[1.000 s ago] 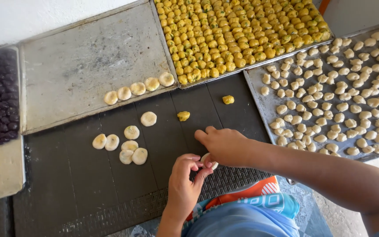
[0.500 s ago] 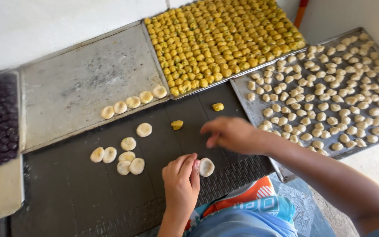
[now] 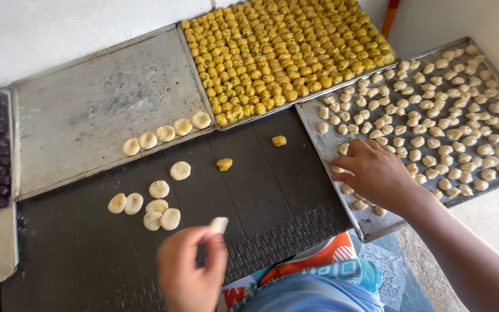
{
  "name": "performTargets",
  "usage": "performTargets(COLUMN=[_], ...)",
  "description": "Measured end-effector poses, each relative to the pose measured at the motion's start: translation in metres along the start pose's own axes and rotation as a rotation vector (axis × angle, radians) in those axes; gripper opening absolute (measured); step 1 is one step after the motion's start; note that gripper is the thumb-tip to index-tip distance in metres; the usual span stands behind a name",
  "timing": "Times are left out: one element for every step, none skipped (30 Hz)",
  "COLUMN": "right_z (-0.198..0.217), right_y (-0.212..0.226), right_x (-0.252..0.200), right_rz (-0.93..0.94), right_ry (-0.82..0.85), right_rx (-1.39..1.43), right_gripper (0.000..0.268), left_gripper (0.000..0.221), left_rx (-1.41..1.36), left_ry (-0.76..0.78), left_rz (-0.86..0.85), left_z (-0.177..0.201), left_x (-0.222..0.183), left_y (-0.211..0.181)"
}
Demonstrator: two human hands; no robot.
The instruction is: Assembling small dough treats by flattening dough, adding yellow filling, and shaping them into balls on a production table.
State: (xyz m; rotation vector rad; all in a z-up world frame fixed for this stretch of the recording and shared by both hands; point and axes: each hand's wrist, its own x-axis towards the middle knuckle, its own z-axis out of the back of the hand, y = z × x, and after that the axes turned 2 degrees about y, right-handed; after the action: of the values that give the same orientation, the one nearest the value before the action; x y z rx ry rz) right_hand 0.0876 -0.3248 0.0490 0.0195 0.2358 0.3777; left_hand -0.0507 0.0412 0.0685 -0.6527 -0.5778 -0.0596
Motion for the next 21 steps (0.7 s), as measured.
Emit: performTargets(right_z=[-0.001,-0.002,-0.002,-0.002,-0.001,0.0,0.007,0.013,0.019,0.022,0.026,0.032,0.025,0.019,0.011,0.003,-0.004,-0.012,-0.017,-0.022,-0.026], right_y=[0.003,0.006,0.008,0.007,0.005,0.004,0.006,0.008,0.01,0.022,0.034,0.047,0.066,0.085,0.105,0.117,0.129,0.141,0.147,0.152,0.157], right_x=[0.001,0.001,0.002,0.006,0.009,0.012,0.011,0.01,0.007,0.005,0.001,-0.003,-0.001,0.0,-0.001,0.002,0.005,0.008,0.011,0.014,0.017], right_rz=[0.011,0.011,0.01,0.021,0.022,0.023,0.026,0.025,0.021,0.022,0.049,0.074,0.078,0.126,0.171,0.172,0.18,0.188,0.189,0.238,0.284], right_ry=[0.002,0.019,0.032,0.03,0.041,0.052,0.053,-0.024,-0.097,-0.092,-0.124,-0.155,-0.162,-0.128,-0.085,-0.087,-0.115,-0.143,-0.137,-0.212,-0.287], right_rx=[0.005,-0.083,-0.176,-0.176,-0.127,-0.079,-0.08,0.087,0.252,0.25,0.521,0.791,0.789,1.052,1.317,1.317,1.245,1.173,1.177,1.067,0.954], right_gripper=[0.03,0.027,0.027,0.027,0.026,0.026,0.026,0.02,0.015,0.015,0.022,0.035,0.035,0.023,0.016,0.016,0.019,0.022,0.022,0.019,0.017], left_gripper=[0.011,0.013,0.018,0.018,0.017,0.017,0.017,0.014,0.011,0.011,0.006,0.005,0.005,0.01,0.015,0.015,0.014,0.02,0.02,0.021,0.023], left_rx=[0.011,0.132,0.251,0.259,0.353,0.447,0.449,0.397,0.343,0.343,0.215,0.086,0.085,-0.05,-0.184,-0.183,-0.164,-0.145,-0.141,-0.152,-0.164], left_ry=[-0.001,-0.1,-0.203,-0.208,-0.169,-0.131,-0.132,-0.215,-0.293,-0.291,-0.194,-0.098,-0.104,0.006,0.124,0.123,0.136,0.149,0.152,0.145,0.139], left_rz=[0.005,0.007,0.008,0.012,0.043,0.075,0.078,0.088,0.101,0.106,0.096,0.085,0.081,-0.021,-0.12,-0.122,-0.131,-0.14,-0.136,-0.118,-0.101], left_z=[0.01,0.021,0.031,0.033,0.034,0.035,0.031,0.027,0.023,0.013,0.004,-0.004,-0.013,-0.022,-0.03,-0.04,-0.05,-0.06,-0.062,-0.063,-0.065], left_x=[-0.004,-0.009,-0.013,-0.022,-0.032,-0.04,-0.04,-0.039,-0.04,-0.035,-0.031,-0.026,-0.015,-0.005,0.003,0.001,-0.001,-0.003,-0.006,-0.01,-0.012], left_y=[0.011,0.022,0.032,0.051,0.071,0.09,0.079,0.069,0.058,0.048,0.037,0.026,0.019,0.012,0.004,0.006,0.007,0.009,0.014,0.019,0.024])
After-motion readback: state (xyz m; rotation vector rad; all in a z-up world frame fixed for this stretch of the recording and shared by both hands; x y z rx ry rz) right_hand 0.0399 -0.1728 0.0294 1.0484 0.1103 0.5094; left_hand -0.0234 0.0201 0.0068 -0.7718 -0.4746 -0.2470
